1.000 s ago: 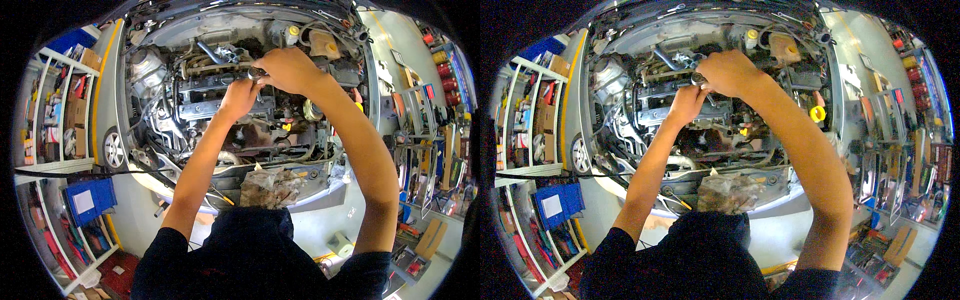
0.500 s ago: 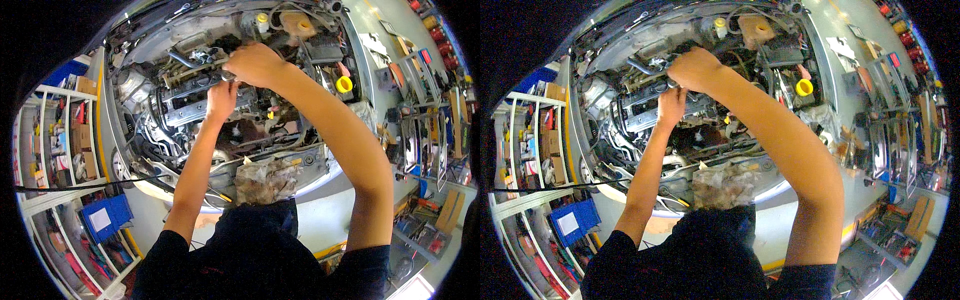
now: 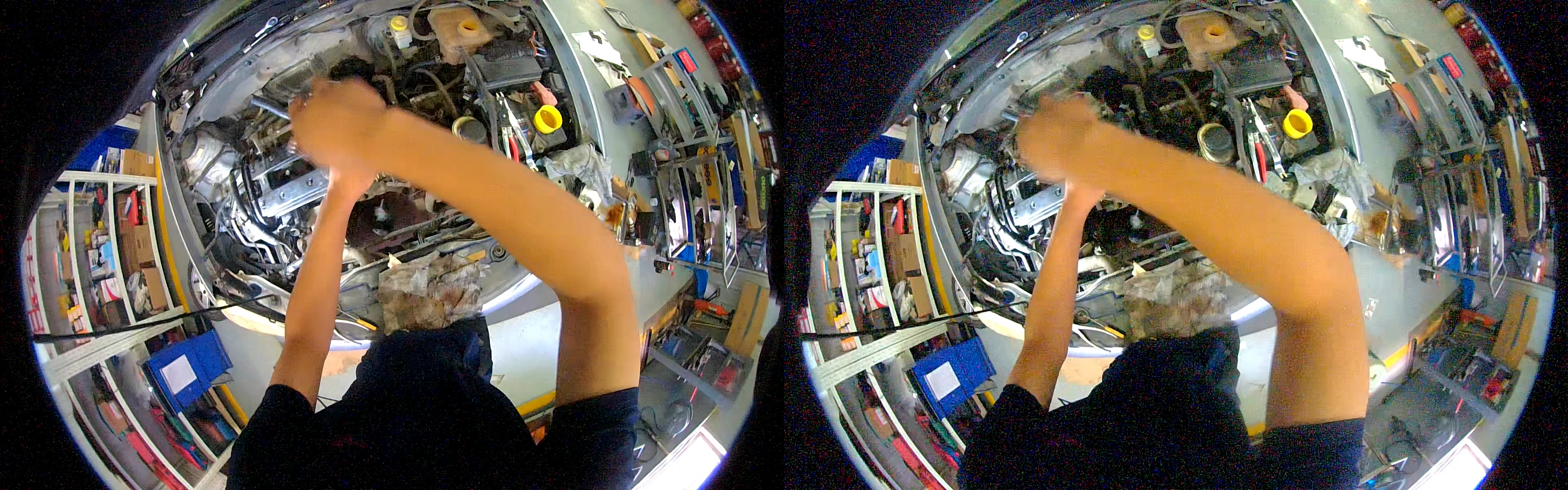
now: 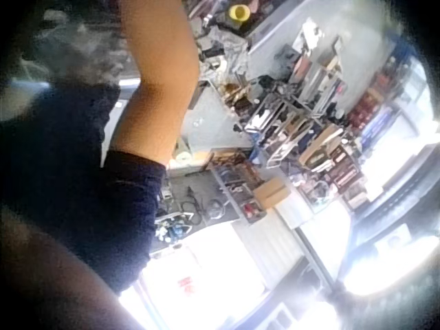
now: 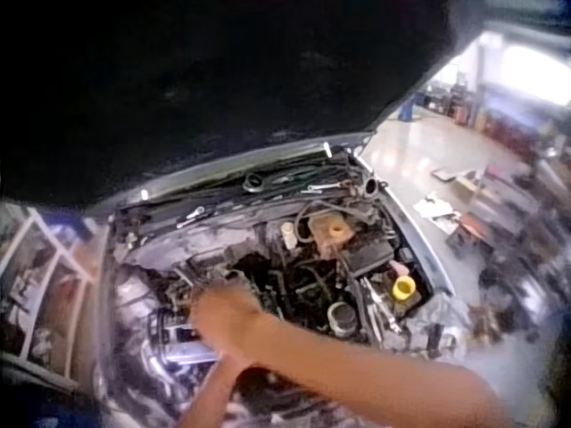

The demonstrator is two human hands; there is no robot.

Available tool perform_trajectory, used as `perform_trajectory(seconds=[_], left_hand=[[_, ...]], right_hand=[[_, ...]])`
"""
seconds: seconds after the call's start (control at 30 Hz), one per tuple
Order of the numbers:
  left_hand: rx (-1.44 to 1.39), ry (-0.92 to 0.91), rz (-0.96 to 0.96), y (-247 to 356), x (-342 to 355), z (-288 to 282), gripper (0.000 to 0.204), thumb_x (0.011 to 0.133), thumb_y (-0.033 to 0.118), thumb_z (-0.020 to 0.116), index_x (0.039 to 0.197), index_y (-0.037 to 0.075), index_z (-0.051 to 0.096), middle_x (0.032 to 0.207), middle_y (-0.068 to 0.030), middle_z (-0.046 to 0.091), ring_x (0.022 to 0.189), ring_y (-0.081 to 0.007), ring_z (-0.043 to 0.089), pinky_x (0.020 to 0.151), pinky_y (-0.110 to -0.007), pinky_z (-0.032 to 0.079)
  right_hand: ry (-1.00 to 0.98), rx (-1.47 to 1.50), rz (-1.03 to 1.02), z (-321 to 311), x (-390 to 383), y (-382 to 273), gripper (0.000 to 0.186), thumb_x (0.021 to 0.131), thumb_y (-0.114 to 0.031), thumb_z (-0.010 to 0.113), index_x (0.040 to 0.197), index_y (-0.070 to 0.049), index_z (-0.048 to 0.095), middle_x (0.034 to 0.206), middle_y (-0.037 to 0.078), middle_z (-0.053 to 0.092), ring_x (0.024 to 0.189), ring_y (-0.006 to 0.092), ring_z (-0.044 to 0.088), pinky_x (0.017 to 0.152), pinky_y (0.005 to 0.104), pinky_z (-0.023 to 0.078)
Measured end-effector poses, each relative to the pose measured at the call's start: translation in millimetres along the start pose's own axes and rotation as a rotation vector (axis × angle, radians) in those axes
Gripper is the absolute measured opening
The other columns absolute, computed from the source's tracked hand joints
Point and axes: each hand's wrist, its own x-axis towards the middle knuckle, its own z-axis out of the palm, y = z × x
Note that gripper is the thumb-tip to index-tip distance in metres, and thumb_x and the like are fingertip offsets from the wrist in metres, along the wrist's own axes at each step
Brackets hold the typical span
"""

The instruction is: The person uses a wrench to tighten bolts on a car engine. They work on the engine block, adjusting the tool and repositioning their hands to reach different fasteners. The person also uses a portable work light to illuminate the engine bay during the process.

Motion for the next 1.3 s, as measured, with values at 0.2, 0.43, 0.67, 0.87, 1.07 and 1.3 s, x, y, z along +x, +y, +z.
perform_trajectory(seconds=[0.2, 0.43, 0.67, 0.87, 1.07, 1.3], left_hand=[[0.145, 0.149, 0.154, 6.6, -1.2, -35.8, 0.022, 0.103, 0.022, 0.055, 0.103, 0.008, 0.072, 0.097, -0.0218, 0.072, 0.092, -0.0451, 0.067, 0.084, -0.049, 0.053], [0.544, -0.269, -0.18, 51.6, 28.8, -53.3, 0.035, 0.097, 0.019, 0.062, 0.126, 0.001, 0.056, 0.128, -0.0238, 0.062, 0.12, -0.0387, 0.059, 0.102, -0.049, 0.046], [0.226, 0.042, 0.136, 29.6, 2.2, -22.6, 0.035, 0.094, 0.016, 0.063, 0.125, 0.001, 0.061, 0.112, -0.026, 0.067, 0.115, -0.0399, 0.06, 0.105, -0.049, 0.039], [0.107, 0.063, 0.187, 17.1, -7.9, 8.4, 0.045, 0.094, 0.018, 0.06, 0.134, -0.003, 0.055, 0.127, -0.0289, 0.062, 0.124, -0.0429, 0.056, 0.111, -0.053, 0.036], [0.341, 0.037, 0.115, 29.1, 10.0, -28.6, 0.038, 0.091, 0.022, 0.068, 0.122, 0.001, 0.06, 0.122, -0.026, 0.065, 0.12, -0.0393, 0.058, 0.107, -0.047, 0.04], [0.235, 0.104, 0.054, 38.7, 9.0, -28.6, 0.027, 0.101, 0.022, 0.054, 0.116, 0.002, 0.064, 0.104, -0.0185, 0.07, 0.099, -0.036, 0.065, 0.1, -0.049, 0.042]], right_hand=[[-0.49, 0.436, -0.118, -3.8, 12.6, 11.2, 0.042, 0.098, -0.036, 0.055, 0.102, 0.001, 0.074, 0.099, 0.023, 0.074, 0.09, 0.0374, 0.074, 0.082, 0.049, 0.058], [-0.274, 0.01, 0.12, -15.8, 2.3, 50.2, 0.043, 0.098, -0.04, 0.058, 0.095, -0.002, 0.076, 0.092, 0.023, 0.075, 0.091, 0.0367, 0.074, 0.079, 0.0531, 0.059], [-0.186, -0.099, 0.131, -11.4, 29.1, 38.1, 0.044, 0.104, -0.038, 0.05, 0.101, 0.004, 0.066, 0.082, 0.027, 0.068, 0.079, 0.0451, 0.069, 0.069, 0.0483, 0.057], [-0.195, 0.472, -0.081, 1.5, 20.2, 4.2, 0.043, 0.103, -0.04, 0.052, 0.096, 0.0, 0.068, 0.089, 0.023, 0.071, 0.083, 0.0441, 0.069, 0.079, 0.0521, 0.055], [-0.328, 0.283, 0.038, 8.7, 1.0, 44.6, 0.051, 0.104, -0.043, 0.05, 0.085, 0.001, 0.067, 0.075, 0.02, 0.071, 0.07, 0.039, 0.072, 0.073, 0.0492, 0.058], [-0.26, -0.045, 0.141, 1.3, 3.4, 36.6, 0.041, 0.103, -0.035, 0.052, 0.09, 0.002, 0.063, 0.082, 0.026, 0.067, 0.08, 0.0469, 0.066, 0.078, 0.0536, 0.053]])
